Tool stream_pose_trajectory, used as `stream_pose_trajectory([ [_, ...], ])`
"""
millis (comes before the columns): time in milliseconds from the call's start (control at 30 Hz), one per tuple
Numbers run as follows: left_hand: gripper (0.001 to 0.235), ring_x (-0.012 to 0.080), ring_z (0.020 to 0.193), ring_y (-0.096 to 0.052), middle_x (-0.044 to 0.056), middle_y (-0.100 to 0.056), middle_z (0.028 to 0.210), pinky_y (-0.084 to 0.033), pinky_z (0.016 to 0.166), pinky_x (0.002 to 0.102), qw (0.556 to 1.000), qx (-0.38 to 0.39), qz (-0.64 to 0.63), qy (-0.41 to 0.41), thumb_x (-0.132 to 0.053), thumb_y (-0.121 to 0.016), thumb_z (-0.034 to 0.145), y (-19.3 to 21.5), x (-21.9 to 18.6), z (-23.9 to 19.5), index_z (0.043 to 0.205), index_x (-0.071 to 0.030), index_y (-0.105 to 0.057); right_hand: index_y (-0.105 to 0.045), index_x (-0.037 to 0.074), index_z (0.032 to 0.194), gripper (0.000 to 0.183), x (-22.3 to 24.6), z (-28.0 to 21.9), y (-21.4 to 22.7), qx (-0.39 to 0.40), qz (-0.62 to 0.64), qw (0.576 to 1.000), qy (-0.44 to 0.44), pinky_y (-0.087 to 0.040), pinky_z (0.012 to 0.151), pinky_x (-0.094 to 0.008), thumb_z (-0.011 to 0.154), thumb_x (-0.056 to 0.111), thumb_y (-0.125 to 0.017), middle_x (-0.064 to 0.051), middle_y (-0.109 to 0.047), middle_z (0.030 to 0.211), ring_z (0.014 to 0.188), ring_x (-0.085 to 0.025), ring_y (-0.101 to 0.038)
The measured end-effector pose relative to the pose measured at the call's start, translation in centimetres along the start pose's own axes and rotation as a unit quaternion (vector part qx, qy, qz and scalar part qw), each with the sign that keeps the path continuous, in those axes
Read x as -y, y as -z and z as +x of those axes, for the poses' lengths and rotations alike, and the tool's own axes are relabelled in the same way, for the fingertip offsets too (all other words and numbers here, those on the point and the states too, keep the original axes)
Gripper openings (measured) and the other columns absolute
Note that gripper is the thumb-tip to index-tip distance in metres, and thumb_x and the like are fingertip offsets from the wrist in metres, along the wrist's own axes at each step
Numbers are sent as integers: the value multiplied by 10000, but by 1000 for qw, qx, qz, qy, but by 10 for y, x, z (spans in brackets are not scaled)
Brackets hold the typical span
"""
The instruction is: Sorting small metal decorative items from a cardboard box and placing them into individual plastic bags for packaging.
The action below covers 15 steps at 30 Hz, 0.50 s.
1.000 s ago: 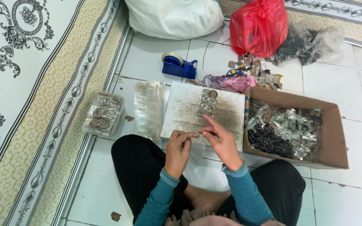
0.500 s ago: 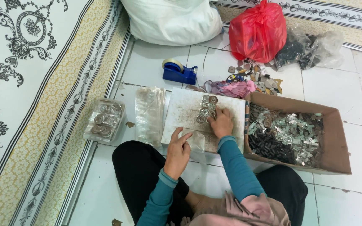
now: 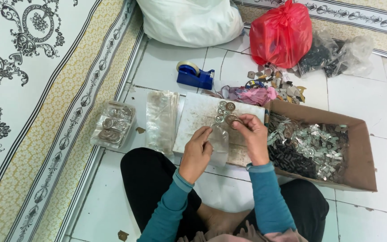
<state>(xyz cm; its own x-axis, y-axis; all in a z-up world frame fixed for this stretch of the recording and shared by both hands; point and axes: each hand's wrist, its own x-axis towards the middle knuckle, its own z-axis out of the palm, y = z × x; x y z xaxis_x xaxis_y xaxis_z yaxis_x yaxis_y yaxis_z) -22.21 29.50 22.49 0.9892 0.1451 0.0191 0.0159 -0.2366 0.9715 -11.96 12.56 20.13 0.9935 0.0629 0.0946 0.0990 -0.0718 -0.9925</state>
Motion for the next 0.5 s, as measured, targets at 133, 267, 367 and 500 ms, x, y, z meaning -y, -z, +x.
stream_pose_trajectory([
  [133, 448, 439, 1220, -627, 318, -519, 1438, -570, 955, 464, 999, -1, 30, -37, 8, -449, 991, -2, -22, 16, 1418, 119, -525, -742, 76, 1046, 260, 70, -16, 4, 76, -28, 995, 59, -445, 704, -215, 818, 99, -866, -28, -704, 743, 711, -62, -531],
  [267, 435, 458, 1234, -614, 297, -562, 1394, -548, 989, 473, 995, -9, 61, -80, 15, -486, 964, -5, -35, 27, 1380, 101, -574, -797, 141, 1007, 171, 77, -8, 3, 129, -258, 945, 152, -478, 718, -301, 845, 165, -845, -7, -599, 694, 723, -155, -566],
  [367, 425, 471, 1221, -617, 300, -588, 1361, -541, 999, 487, 991, -18, 81, -104, 18, -504, 949, -4, -37, 32, 1355, 93, -601, -804, 147, 1029, 189, 68, 3, 3, 166, -336, 903, 210, -482, 751, -375, 842, 167, -820, -38, -647, 733, 760, -230, -584],
  [500, 421, 467, 1200, -633, 300, -615, 1333, -553, 973, 478, 987, -49, 97, -120, 38, -515, 929, 7, -41, 35, 1331, 80, -630, -826, 193, 1045, 214, 72, 14, 3, 129, -268, 928, 226, -523, 694, -335, 834, 203, -857, -27, -686, 750, 706, -210, -619],
])
